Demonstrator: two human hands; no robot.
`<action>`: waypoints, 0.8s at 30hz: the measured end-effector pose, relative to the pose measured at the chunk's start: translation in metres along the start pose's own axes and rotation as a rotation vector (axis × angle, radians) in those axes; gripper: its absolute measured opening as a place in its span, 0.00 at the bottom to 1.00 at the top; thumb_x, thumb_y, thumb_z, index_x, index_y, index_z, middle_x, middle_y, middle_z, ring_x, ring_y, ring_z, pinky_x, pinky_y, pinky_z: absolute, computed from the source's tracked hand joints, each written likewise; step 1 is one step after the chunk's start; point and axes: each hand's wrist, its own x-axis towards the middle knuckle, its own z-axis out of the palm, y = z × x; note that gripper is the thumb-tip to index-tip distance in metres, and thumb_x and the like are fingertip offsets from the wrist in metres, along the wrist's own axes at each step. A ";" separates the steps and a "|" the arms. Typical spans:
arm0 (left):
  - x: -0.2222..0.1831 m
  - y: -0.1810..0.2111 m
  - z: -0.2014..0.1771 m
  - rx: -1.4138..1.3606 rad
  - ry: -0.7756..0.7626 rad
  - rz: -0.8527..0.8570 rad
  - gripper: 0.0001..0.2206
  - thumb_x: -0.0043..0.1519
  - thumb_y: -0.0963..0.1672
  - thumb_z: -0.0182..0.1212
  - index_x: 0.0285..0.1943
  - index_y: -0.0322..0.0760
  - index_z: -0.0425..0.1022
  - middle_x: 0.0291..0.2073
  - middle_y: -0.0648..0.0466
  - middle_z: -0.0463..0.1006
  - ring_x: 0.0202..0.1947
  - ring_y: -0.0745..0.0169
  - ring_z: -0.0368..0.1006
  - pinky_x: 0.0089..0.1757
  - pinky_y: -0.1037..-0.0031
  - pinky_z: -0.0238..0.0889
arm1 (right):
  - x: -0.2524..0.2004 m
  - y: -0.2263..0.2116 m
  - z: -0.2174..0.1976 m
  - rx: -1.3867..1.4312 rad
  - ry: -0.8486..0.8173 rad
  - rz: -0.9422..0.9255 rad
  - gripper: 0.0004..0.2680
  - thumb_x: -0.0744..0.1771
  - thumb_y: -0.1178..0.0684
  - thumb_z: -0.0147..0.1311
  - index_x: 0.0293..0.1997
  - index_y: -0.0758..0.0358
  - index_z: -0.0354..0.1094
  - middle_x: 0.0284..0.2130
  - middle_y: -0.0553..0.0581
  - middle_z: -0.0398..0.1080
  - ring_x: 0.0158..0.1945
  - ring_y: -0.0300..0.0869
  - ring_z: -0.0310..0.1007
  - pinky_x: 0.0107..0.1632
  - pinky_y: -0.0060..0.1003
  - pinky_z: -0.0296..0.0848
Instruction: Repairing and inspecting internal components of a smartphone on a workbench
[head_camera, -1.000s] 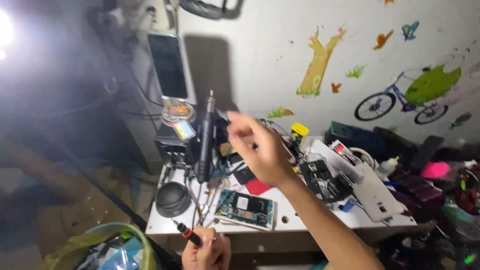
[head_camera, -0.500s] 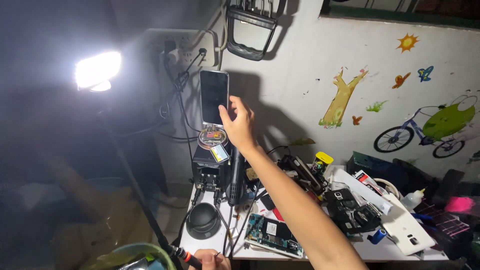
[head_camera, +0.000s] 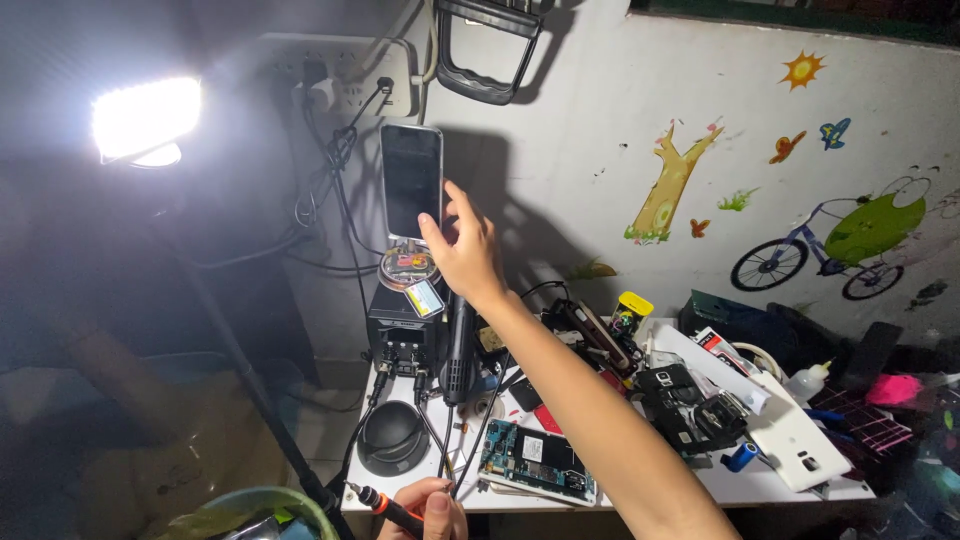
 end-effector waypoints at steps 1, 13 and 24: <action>0.000 0.004 0.002 0.000 -0.001 -0.001 0.14 0.65 0.42 0.72 0.50 0.17 0.82 0.10 0.40 0.69 0.08 0.51 0.65 0.17 0.70 0.58 | 0.000 0.000 -0.001 -0.001 0.001 0.001 0.23 0.72 0.37 0.58 0.76 0.56 0.68 0.42 0.47 0.77 0.36 0.43 0.79 0.46 0.45 0.78; -0.015 0.042 0.035 0.010 0.000 0.115 0.09 0.68 0.40 0.69 0.48 0.20 0.82 0.08 0.44 0.66 0.05 0.61 0.57 0.14 0.73 0.44 | -0.005 -0.003 -0.012 0.033 -0.033 0.070 0.27 0.72 0.37 0.58 0.83 0.51 0.59 0.53 0.51 0.79 0.48 0.46 0.83 0.70 0.52 0.69; -0.036 0.075 0.071 0.048 0.025 0.242 0.09 0.64 0.41 0.73 0.47 0.24 0.89 0.11 0.55 0.64 0.10 0.70 0.57 0.17 0.75 0.45 | -0.149 -0.129 -0.189 0.318 -0.248 0.065 0.17 0.74 0.48 0.50 0.68 0.70 0.72 0.39 0.54 0.77 0.46 0.41 0.80 0.60 0.40 0.81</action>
